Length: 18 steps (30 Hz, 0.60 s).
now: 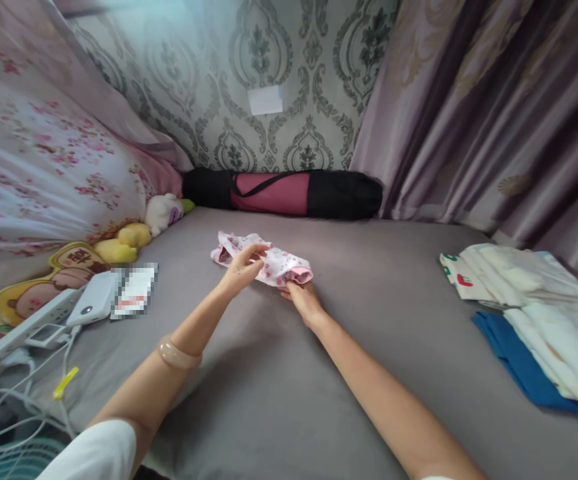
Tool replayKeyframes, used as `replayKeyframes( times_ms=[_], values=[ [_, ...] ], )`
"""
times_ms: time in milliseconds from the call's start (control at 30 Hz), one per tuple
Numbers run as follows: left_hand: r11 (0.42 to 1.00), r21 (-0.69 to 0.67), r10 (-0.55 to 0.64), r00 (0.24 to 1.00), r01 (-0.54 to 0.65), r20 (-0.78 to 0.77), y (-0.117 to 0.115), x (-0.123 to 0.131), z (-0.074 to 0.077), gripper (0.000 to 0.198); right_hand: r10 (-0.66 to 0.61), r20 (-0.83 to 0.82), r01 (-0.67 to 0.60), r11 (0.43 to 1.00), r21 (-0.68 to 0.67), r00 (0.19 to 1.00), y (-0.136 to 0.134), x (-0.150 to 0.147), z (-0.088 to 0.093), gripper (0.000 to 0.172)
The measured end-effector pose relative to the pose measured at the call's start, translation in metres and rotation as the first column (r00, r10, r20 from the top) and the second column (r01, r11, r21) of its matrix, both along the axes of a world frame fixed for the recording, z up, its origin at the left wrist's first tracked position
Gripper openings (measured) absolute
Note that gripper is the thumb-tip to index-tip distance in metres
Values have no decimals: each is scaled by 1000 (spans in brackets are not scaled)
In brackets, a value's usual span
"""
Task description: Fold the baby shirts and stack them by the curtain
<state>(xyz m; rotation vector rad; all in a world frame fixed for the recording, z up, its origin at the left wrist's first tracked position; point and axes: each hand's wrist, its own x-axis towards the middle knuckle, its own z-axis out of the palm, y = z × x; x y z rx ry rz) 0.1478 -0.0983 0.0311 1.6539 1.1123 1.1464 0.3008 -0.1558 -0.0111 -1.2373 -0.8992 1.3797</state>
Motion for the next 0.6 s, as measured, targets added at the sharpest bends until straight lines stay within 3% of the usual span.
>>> replayKeyframes(
  times_ms=[67, 167, 300, 400, 600],
  values=[
    [989, 101, -98, 989, 109, -110, 0, -2, -6, 45, 7, 23, -7, 1000, -4, 1000, -1, 2, 1, 44],
    [948, 128, -256, 936, 292, -241, -6, -1, -9, 57, 35, 45, -36, 999, 28, 998, -2, 8, 4, 42],
    [916, 85, -334, 860, 393, -386, -11, 3, -4, 49, 68, 74, -73, 994, 75, 995, -4, 21, 14, 42],
    [904, 12, -394, 846, 426, -358, -11, 3, 2, 32, 152, 8, -153, 986, 72, 988, -9, 33, 24, 38],
    [911, -80, -411, 894, 403, -176, -14, 3, 15, 22, 336, -69, -334, 942, 39, 939, -18, 54, 45, 22]
  ],
)
